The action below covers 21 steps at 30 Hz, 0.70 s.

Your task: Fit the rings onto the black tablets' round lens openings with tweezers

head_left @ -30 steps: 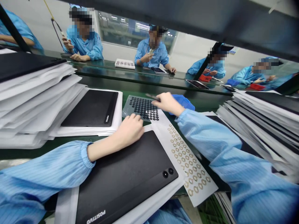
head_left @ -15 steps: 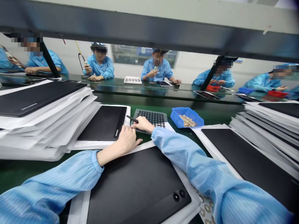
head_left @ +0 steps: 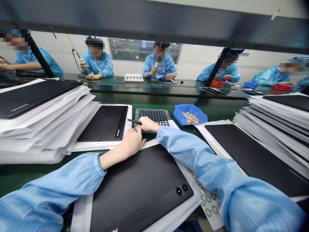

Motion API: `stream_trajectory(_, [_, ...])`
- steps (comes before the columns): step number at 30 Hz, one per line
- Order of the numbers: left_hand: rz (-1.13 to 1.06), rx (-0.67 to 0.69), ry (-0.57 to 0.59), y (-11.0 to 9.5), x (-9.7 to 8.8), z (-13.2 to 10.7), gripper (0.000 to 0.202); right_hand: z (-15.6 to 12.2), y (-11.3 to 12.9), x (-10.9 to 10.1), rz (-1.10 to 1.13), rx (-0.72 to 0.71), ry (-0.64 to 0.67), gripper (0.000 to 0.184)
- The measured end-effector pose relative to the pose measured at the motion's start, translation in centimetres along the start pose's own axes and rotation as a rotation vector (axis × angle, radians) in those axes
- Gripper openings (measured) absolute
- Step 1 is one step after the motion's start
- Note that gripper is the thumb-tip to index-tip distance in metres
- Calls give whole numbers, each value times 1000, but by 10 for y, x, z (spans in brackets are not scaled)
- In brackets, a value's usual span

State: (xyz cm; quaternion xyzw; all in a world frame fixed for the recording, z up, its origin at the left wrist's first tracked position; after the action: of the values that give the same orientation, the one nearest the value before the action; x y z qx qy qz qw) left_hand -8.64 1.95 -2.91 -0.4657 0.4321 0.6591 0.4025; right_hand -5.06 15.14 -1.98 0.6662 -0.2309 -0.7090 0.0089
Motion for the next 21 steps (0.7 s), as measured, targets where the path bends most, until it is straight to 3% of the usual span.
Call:
stream_trajectory(4, [-1, 2, 18, 1, 3, -2, 47, -3, 1, 0, -11, -10, -22, 31])
stream_trajectory(12, [-74, 92, 23, 25, 11, -13, 53, -19, -2, -10, 84, -97, -51, 18])
stream_trajectory(21, [-135, 83, -4, 22, 9, -14, 47, -21, 8, -6, 8, -96, -81, 11])
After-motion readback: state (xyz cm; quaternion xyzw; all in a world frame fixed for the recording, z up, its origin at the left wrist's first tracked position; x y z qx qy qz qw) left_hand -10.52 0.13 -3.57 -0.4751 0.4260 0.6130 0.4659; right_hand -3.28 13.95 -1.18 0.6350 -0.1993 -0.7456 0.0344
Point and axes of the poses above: each hand's wrist, its own z-axis towards the middle knuckle, its own x-axis out of the palm, y = z × x, the point moved 1 cm from there along z, towards the middle knuckle, and after that the axes turned 12 degrees about -x, right-handed, at the moved point
